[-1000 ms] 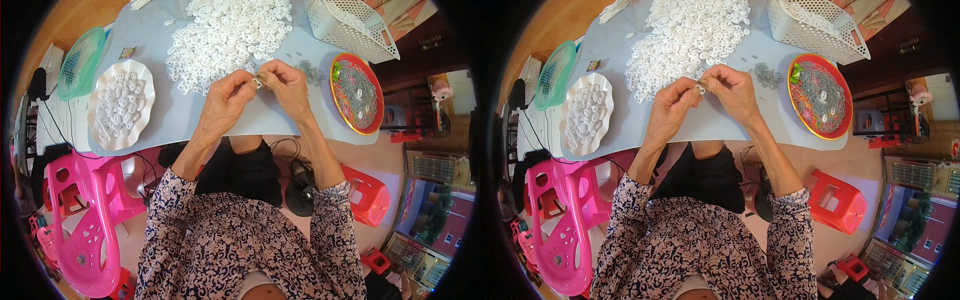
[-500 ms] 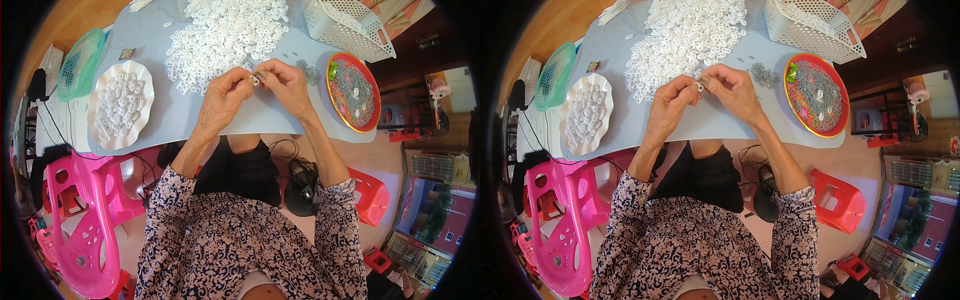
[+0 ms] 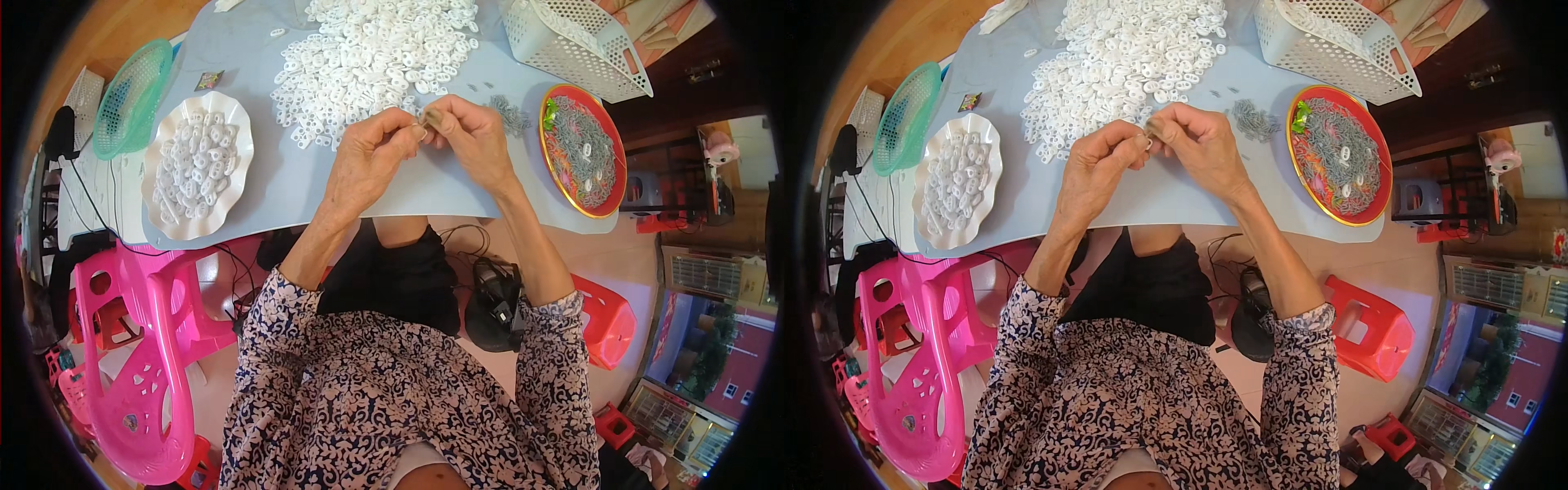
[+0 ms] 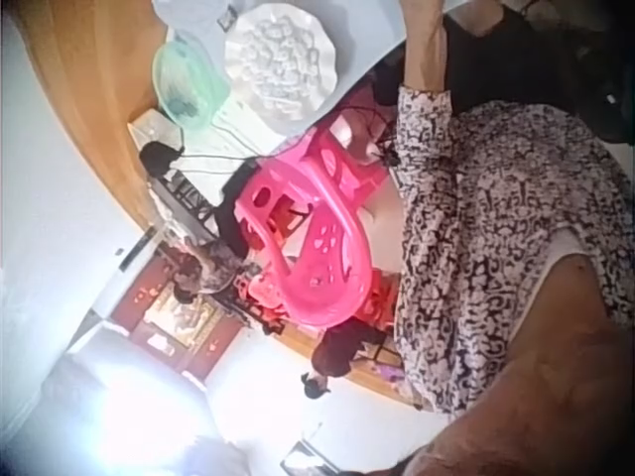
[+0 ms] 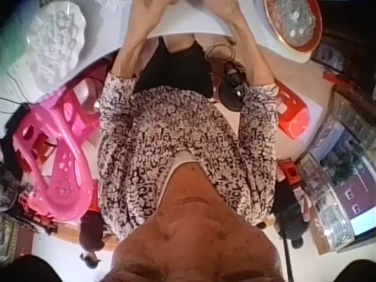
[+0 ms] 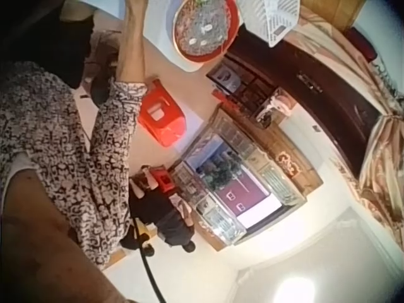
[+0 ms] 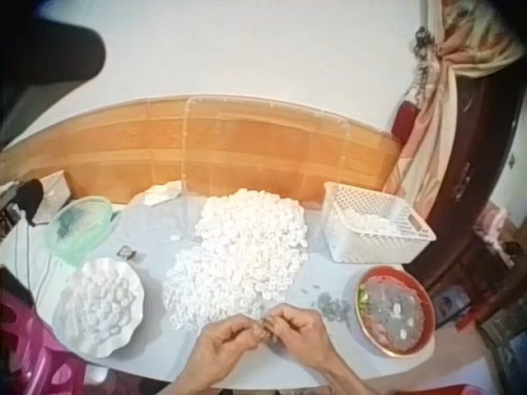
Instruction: The recorder is manually inserting small metal rings into white plastic components at a workspace.
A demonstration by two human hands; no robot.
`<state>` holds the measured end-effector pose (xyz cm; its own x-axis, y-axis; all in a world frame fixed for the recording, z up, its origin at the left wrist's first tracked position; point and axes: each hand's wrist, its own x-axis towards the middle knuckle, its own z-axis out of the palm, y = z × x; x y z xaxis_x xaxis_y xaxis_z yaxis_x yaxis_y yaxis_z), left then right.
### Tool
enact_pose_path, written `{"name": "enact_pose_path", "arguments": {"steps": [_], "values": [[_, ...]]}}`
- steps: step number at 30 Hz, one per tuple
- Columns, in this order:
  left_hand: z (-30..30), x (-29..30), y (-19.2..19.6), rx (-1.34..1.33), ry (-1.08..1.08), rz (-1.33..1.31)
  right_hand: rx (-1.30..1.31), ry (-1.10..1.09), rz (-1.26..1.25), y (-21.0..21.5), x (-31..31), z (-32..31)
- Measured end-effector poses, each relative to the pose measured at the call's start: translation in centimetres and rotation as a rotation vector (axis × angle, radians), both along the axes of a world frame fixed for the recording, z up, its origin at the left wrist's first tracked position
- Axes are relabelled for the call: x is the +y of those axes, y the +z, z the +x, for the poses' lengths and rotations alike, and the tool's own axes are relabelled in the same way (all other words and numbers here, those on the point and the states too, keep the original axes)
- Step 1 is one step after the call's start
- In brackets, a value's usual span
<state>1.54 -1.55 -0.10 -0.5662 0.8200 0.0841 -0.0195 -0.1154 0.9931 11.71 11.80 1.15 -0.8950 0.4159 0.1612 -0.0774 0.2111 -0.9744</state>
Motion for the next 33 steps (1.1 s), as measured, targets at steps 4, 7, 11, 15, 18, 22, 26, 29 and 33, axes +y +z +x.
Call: {"name": "enact_pose_path", "arguments": {"steps": [4,7,11,15,18,22,26,29,33], "values": [[0.1,0.2,-0.6,-0.064,-0.014,0.079,-0.011,0.041,-0.002,-0.4,0.8,0.4],[0.0,0.1,-0.6,-0.055,-0.048,0.040,-0.023,0.030,0.033,0.0,0.5,0.4],[-0.1,-0.1,-0.3,-0.019,0.001,-0.005,-0.004,-0.016,0.039,0.8,-0.5,0.2],[0.0,0.0,-0.3,-0.028,0.012,0.019,-0.031,-0.025,0.045,0.4,-0.1,0.1],[0.2,0.1,0.0,-0.018,0.029,0.040,-0.007,-0.042,-0.004,0.0,-0.4,0.4],[0.4,0.0,-0.6,0.113,0.045,0.072,0.103,-0.075,-0.067,-0.7,-0.8,0.3],[0.5,0.0,-0.5,0.222,0.094,0.064,0.070,-0.112,-0.010,-0.4,-1.1,0.1],[0.4,0.1,-0.3,0.244,0.122,0.052,0.056,-0.138,-0.032,0.0,-1.5,-0.2],[0.3,0.1,-0.4,0.203,0.133,0.057,0.085,-0.157,0.009,-0.5,-1.3,-0.6]]}}
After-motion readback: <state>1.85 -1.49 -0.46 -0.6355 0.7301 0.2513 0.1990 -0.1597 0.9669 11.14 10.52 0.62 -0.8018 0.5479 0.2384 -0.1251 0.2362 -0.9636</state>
